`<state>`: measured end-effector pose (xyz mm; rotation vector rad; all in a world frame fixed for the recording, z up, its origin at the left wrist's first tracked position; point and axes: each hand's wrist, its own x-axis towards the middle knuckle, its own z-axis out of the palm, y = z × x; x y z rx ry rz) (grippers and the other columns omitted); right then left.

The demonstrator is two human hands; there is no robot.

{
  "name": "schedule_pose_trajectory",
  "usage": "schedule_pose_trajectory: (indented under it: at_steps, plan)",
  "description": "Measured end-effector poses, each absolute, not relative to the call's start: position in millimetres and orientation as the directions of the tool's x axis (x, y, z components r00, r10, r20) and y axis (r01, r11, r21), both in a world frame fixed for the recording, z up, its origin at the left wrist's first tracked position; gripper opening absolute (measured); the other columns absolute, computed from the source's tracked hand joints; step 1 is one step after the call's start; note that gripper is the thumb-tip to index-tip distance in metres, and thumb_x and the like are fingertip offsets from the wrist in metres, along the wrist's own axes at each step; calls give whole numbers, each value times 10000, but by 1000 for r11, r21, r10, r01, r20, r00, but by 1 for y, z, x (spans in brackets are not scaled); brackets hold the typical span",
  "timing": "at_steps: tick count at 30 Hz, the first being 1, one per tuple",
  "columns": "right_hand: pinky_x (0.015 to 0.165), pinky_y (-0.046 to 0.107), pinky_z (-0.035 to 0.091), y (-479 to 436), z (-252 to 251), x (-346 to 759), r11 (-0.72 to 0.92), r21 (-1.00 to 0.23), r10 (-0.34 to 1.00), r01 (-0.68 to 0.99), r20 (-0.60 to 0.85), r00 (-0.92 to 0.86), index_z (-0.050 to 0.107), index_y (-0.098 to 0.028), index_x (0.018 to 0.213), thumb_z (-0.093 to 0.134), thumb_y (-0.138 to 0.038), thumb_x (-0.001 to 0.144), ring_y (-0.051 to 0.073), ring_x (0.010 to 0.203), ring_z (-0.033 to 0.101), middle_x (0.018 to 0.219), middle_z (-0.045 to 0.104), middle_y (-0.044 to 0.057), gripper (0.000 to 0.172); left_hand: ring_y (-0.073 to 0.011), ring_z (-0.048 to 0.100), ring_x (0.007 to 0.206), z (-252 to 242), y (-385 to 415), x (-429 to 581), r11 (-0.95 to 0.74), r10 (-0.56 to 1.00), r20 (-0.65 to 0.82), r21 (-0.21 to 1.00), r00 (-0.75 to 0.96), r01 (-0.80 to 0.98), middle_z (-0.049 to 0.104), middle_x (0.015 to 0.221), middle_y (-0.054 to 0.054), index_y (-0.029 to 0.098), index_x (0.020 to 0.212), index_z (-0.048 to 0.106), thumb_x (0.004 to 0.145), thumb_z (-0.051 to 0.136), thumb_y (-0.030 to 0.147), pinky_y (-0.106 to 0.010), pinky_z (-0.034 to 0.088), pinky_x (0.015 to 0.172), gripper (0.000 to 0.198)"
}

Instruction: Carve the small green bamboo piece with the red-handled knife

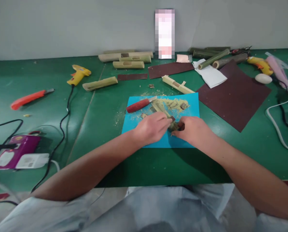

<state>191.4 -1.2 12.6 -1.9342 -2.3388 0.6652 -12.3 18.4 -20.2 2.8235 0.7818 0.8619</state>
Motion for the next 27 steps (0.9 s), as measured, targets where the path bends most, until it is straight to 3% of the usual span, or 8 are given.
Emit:
schedule_pose_trajectory:
  at_steps: [3,14,27]
  plan:
    - [617,314,388,-2,12,191,146,-324,947,935,-227,-227,708,-224,845,724,-402,830,239,809,711,828,767,53,179,-179,662,771,-18,18,-11,-888,460,470,237,753,394,693,856,-86,141,948,717,1054,462,199,-307,549,679,282]
    - [593,327,365,-7,11,188,164,-247,954,955,-208,-218,690,-211,901,680,-438,857,244,771,701,820,756,67,231,-187,652,756,-17,30,-16,-849,506,529,167,681,501,676,803,-79,133,909,721,1048,499,230,-305,533,650,280]
    - [631,318,392,-8,13,187,186,-267,946,946,-210,-245,698,-206,933,633,-419,898,244,832,714,887,767,80,226,-172,647,742,-18,24,-15,-889,452,501,191,738,416,684,827,-72,146,933,716,1049,480,216,-295,526,655,273]
